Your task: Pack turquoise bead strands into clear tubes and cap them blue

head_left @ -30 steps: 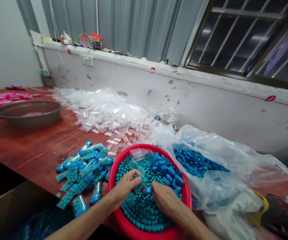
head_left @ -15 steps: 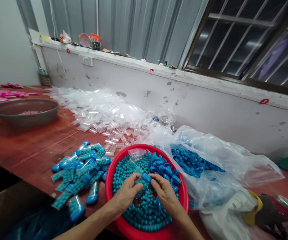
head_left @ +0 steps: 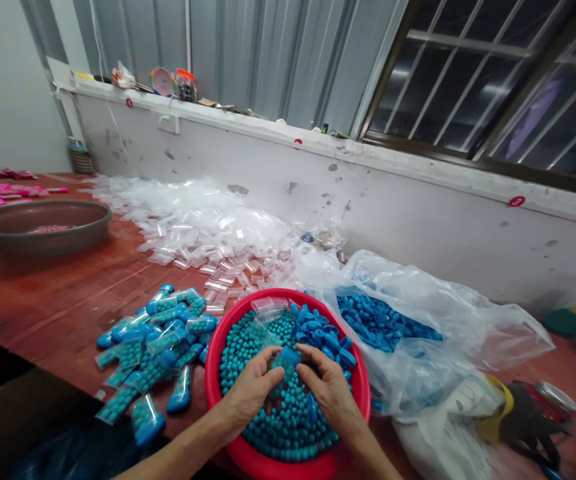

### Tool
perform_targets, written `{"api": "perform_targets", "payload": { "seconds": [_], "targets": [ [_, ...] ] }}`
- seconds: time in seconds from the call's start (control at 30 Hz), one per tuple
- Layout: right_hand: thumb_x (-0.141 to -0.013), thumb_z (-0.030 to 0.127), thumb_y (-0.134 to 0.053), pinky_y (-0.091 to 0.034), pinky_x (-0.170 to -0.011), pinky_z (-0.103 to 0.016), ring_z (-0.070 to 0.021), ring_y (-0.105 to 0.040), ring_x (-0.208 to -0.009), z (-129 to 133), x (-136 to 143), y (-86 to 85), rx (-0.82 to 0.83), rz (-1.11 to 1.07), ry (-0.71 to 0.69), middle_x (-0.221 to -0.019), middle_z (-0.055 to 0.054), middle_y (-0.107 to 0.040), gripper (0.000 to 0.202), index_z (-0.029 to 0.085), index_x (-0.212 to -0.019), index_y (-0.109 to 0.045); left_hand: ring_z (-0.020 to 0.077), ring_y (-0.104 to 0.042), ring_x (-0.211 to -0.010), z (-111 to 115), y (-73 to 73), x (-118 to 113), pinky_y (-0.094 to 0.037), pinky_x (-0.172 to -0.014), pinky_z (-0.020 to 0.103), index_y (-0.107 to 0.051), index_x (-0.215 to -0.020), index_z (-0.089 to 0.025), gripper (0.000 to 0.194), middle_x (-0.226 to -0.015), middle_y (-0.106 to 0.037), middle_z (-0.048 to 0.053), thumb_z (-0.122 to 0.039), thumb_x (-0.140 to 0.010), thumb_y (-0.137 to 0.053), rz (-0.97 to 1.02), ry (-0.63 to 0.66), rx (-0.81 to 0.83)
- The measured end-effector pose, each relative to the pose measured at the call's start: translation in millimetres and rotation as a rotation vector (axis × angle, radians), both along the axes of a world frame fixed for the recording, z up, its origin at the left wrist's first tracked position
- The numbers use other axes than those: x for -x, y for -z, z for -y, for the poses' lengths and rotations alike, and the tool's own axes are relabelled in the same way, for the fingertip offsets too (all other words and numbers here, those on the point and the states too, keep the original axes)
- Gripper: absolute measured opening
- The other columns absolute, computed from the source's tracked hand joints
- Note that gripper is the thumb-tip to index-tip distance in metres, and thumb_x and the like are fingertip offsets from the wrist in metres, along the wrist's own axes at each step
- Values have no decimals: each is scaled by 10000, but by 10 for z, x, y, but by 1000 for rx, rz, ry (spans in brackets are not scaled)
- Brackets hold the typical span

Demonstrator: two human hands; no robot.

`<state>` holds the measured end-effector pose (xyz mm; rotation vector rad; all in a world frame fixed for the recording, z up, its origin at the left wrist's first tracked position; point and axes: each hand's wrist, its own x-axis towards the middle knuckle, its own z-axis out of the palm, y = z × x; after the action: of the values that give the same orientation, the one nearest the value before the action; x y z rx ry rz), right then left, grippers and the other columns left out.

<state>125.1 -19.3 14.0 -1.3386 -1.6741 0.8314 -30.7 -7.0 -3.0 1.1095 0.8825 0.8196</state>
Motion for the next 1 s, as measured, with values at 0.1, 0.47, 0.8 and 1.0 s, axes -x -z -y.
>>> {"api": "perform_targets", "payload": {
  "seconds": [0.1,0.47,0.8,1.0],
  "targets": [
    [-779,144,-469,-445,-810,-330,-191,-559,-897,27,-4,-13,-174,139,1,-963,-59,-617,314,208,-1065,-581,70,-484,-376,10,-24,0,-298,-303,144,-358,-1109,-142,524,-591,-502,-42,-420,-698,-526,-3,32,-25],
    [-860,258,-403,-478,-608,-248,-151,-587,-658,122,-65,-45,-166,118,-2,-751,-27,-635,264,185,-1002,-614,57,-459,-365,31,-74,22,-270,-306,143,-416,-1101,-151,478,-573,-475,-59,-408,-716,-533,16,103,-37],
    [-854,180,-429,-467,-705,-287,-159,-565,-773,154,-35,-11,-374,263,-113,-846,-36,-646,217,227,-946,-620,52,-473,-367,71,-102,35,-242,-304,139,-341,-1184,-166,638,-638,-554,-25,-471,-673,-573,114,82,127],
    [-832,171,-456,-477,-701,-287,-157,-576,-781,127,-72,-17,-362,123,-192,-806,-33,-650,200,218,-914,-632,34,-396,-308,98,-95,-5,-202,-293,140,-426,-1029,-179,513,-509,-472,-77,-465,-639,-596,87,38,100]
  ]
}}
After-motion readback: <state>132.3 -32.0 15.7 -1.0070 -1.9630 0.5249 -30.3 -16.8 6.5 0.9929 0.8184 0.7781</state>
